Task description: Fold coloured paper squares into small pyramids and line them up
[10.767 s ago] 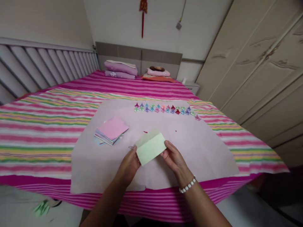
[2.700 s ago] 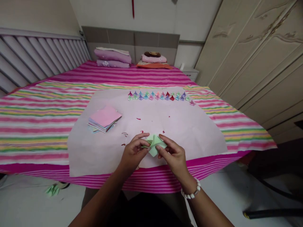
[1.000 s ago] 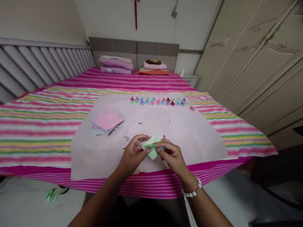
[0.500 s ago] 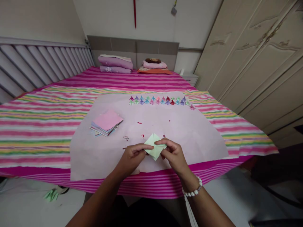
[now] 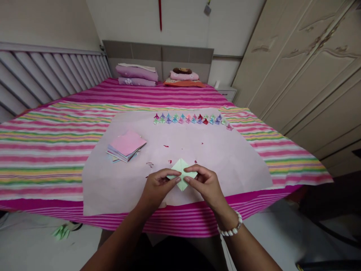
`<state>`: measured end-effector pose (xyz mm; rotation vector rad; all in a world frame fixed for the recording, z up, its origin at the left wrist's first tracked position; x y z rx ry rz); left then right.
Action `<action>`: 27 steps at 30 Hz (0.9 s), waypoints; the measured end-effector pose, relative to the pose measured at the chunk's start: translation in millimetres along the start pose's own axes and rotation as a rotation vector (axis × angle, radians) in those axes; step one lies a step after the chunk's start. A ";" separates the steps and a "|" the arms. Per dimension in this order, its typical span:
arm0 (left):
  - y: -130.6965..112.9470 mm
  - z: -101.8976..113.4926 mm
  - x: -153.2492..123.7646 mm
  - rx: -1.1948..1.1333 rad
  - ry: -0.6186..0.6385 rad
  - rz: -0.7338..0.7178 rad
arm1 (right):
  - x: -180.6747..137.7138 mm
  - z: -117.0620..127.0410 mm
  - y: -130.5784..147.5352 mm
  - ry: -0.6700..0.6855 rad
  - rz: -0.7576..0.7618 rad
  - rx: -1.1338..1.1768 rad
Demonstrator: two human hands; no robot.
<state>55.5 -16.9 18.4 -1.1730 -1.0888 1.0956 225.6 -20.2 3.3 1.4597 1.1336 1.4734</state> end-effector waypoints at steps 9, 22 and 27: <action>-1.0 5.8 -1.6 0.204 -0.031 -0.108 | 0.6 -2.7 7.3 0.005 0.083 -0.040; -0.7 7.7 -1.2 0.335 -0.085 -0.316 | 0.3 -3.0 18.1 0.017 0.290 -0.266; -4.3 7.3 -1.0 0.338 0.069 -0.301 | 0.8 -3.5 22.3 0.027 0.282 -0.245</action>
Point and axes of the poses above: each hand's wrist, its own x-axis towards the middle knuckle, its own z-axis out of the back of the hand, y = z × x, the point moved 2 cm from there along x, towards the middle knuckle, and after that the axes turned 8 degrees about z, right-handed, at the moved point
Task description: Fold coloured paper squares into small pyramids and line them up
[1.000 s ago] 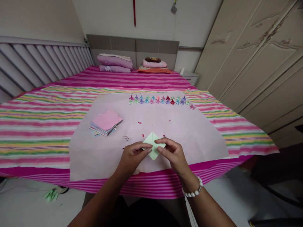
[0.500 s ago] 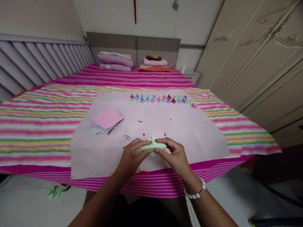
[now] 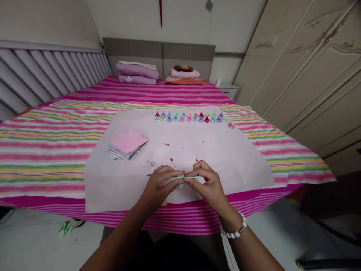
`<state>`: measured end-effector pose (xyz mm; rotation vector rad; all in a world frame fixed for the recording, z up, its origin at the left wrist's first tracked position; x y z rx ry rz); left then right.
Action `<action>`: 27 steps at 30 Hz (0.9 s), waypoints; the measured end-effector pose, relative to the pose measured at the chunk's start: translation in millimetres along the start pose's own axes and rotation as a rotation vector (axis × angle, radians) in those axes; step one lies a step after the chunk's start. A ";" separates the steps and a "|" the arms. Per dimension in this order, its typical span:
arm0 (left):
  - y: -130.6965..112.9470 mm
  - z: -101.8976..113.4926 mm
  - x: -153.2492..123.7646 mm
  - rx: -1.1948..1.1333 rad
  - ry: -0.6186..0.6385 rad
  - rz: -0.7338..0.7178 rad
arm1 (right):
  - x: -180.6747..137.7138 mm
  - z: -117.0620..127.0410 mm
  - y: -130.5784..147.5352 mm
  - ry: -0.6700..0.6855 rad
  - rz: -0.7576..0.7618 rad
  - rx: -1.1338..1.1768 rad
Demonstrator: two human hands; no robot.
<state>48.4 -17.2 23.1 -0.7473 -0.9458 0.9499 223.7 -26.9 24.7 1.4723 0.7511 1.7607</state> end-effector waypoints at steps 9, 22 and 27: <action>-4.9 -0.4 0.0 0.009 -0.054 0.015 | 0.4 5.9 -4.8 0.015 -0.108 0.144; -11.3 -3.8 1.6 0.015 0.055 0.069 | 0.5 6.5 0.8 0.132 -0.154 0.004; 0.9 1.6 -0.2 -0.139 -0.038 0.369 | -1.1 3.0 -0.7 0.137 -0.244 0.059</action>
Point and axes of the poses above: each hand's wrist, its own x-axis towards the middle knuckle, its own z-axis out of the back of the hand, y = z × x, the point moved 2 cm from there along x, towards the middle knuckle, and after that the axes turned 8 degrees about z, right-handed, at the moved point
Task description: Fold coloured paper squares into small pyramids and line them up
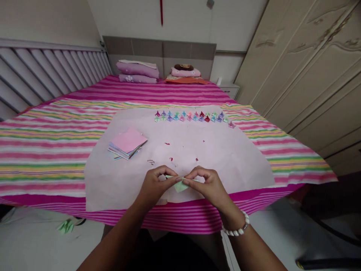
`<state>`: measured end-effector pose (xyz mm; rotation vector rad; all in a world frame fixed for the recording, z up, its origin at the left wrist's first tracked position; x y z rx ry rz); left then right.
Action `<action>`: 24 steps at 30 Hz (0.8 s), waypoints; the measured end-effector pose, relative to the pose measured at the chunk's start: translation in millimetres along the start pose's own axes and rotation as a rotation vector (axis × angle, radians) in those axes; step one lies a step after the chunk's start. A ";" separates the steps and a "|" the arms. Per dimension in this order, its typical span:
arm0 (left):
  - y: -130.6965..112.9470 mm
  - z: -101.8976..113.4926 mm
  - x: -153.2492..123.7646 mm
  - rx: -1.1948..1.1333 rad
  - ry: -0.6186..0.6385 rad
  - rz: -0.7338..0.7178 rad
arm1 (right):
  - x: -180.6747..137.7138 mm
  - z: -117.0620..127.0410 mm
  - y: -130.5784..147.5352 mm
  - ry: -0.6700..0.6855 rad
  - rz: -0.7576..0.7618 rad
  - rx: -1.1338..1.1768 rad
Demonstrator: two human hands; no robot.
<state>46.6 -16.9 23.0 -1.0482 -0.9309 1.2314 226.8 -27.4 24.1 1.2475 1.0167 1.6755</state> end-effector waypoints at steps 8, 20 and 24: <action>1.9 -3.5 0.9 -0.107 0.077 0.047 | 0.4 -8.2 1.3 0.066 -0.057 0.111; 19.4 -2.8 6.0 -0.357 -0.066 0.162 | -2.6 -17.5 -19.4 -0.212 -0.244 0.326; 24.1 -15.0 1.4 -0.395 0.171 0.244 | -2.9 -18.4 -22.3 -0.305 -0.255 0.414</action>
Point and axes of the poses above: each hand's wrist, its own x-axis towards the middle knuckle, its own z-axis out of the back of the hand, y = z × x, the point moved 2 cm from there along x, towards the middle knuckle, and after that the axes turned 8 degrees about z, right-handed, at the moved point
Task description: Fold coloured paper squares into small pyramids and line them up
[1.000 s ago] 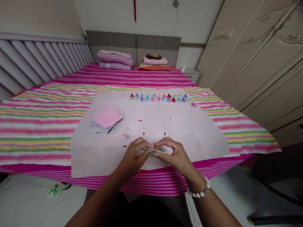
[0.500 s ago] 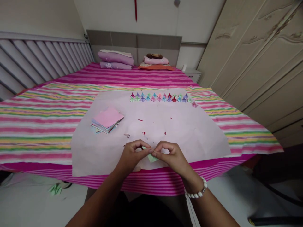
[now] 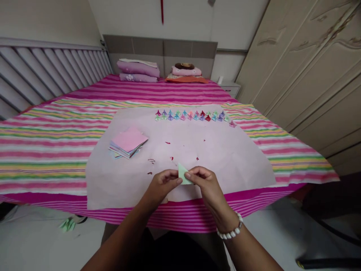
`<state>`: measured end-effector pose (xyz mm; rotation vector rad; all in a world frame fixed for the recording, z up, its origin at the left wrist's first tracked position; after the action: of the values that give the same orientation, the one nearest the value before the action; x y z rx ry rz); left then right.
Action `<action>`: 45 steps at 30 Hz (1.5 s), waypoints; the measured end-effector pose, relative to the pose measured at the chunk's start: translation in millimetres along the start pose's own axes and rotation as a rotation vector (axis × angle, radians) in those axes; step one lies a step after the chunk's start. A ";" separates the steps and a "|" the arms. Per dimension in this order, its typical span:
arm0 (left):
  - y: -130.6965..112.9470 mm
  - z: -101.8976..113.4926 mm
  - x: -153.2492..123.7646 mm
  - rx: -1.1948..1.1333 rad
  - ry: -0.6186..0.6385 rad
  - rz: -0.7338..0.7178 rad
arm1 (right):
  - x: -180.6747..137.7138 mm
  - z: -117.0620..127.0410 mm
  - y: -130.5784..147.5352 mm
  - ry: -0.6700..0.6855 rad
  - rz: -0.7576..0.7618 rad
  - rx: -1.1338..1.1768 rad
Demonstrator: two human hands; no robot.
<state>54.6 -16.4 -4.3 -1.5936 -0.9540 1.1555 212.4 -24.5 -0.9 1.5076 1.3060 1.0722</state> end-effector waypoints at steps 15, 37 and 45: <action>8.0 -2.9 2.8 -0.275 0.013 0.142 | -4.6 -3.1 9.2 0.178 -0.071 0.121; 0.5 -13.5 0.9 0.086 -0.131 -0.120 | 2.0 2.5 4.6 0.083 0.265 -0.329; -7.4 -29.1 -7.6 0.331 -0.213 -0.241 | -7.4 -8.4 18.6 0.139 0.579 -0.647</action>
<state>80.1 -28.2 8.7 -1.0772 -1.0006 1.2542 208.6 -33.1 18.6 1.3297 0.4963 1.7844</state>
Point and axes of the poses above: each hand's wrist, its own x-axis towards the middle knuckle, its own z-axis out of the back of the hand, y = z × x, the point moved 2 cm from there along x, towards the middle knuckle, and after that the axes turned 8 degrees about z, right-handed, at the moved point
